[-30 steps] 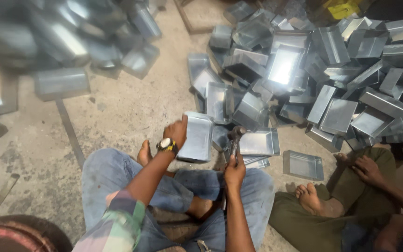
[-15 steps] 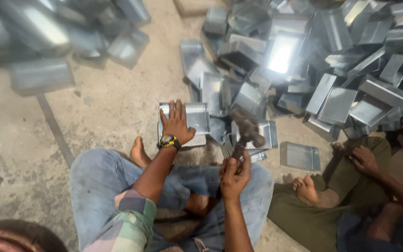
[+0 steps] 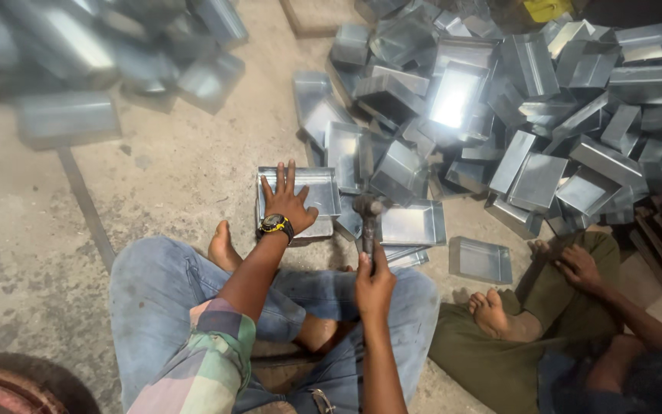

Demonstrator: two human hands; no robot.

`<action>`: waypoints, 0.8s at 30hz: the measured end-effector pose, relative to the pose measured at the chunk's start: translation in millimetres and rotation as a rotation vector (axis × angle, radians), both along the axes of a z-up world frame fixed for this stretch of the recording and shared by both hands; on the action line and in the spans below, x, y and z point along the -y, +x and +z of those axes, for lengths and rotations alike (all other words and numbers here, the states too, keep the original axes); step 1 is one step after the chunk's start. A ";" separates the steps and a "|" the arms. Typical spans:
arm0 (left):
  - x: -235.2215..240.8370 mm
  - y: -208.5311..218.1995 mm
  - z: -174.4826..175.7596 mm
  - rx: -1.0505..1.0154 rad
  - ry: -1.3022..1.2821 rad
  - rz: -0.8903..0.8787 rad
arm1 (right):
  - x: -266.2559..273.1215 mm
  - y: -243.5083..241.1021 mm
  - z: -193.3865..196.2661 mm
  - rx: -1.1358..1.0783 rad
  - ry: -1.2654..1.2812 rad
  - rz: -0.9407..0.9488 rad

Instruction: The person uses a hammer to shape or assemble rectangular metal boxes, repeatedly striking the sides and edges while holding them by hand.

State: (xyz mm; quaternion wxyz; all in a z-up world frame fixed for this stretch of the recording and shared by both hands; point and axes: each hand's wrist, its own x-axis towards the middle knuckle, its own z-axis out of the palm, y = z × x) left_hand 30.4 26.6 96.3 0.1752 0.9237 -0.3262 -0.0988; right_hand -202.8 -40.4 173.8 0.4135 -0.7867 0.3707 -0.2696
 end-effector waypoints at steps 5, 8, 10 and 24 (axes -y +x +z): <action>-3.5 -1.4 -6.5 -0.007 0.013 -0.020 | -10.8 -0.5 6.4 0.180 0.007 0.036; -5.3 -4.7 -7.6 0.018 -0.003 -0.013 | -10.1 13.2 -14.8 0.088 -0.043 0.059; -4.2 -9.6 -5.8 0.009 0.032 -0.009 | -4.8 17.2 -29.0 -0.014 -0.253 0.072; -44.0 -58.5 12.4 -0.069 0.055 -0.058 | -9.5 4.4 0.7 0.564 0.185 0.192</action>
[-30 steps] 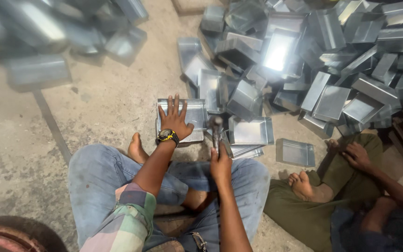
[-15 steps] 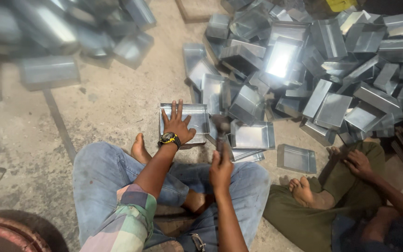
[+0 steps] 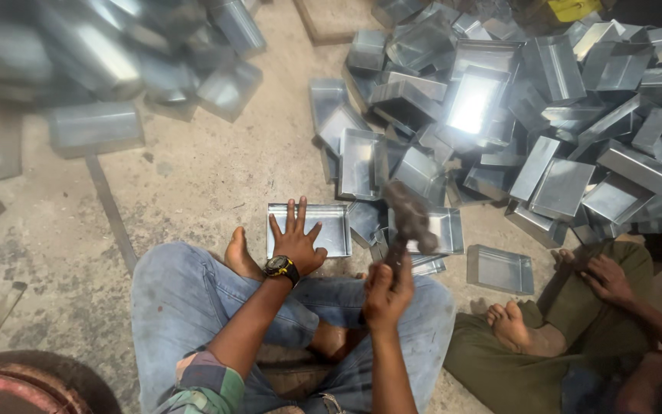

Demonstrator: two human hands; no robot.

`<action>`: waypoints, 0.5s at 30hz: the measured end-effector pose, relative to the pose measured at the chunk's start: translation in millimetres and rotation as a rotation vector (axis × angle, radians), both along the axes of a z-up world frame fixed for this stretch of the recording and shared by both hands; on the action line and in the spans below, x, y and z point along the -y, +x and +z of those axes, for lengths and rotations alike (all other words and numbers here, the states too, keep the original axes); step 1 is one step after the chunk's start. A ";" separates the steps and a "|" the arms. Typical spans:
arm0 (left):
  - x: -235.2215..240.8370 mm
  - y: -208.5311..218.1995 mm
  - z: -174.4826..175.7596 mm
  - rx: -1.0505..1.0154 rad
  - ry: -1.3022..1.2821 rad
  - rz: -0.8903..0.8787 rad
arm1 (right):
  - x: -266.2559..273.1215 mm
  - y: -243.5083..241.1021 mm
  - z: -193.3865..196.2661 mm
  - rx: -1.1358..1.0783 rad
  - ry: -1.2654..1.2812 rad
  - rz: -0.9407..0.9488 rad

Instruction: The person uses a hammer to shape or assemble rectangular metal boxes, repeatedly striking the sides and edges while holding them by hand.

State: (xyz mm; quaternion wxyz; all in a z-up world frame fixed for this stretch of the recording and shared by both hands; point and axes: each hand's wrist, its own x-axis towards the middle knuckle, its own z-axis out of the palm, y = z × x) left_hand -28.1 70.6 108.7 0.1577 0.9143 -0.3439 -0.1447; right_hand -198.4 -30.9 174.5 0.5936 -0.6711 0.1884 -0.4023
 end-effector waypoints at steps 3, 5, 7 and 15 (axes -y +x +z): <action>2.3 1.6 4.3 0.011 -0.014 0.006 | 7.8 24.3 -9.4 -0.446 -0.192 -0.075; 1.3 -5.9 0.6 0.026 -0.022 -0.002 | 12.5 23.5 -16.4 -0.676 -0.423 -0.145; 8.0 -1.4 -5.0 0.005 0.043 -0.008 | 18.9 24.8 -21.4 -0.736 -0.463 -0.204; 45.9 74.2 -54.3 0.163 -0.113 0.018 | 37.8 -12.3 -53.5 -0.630 -0.124 -0.232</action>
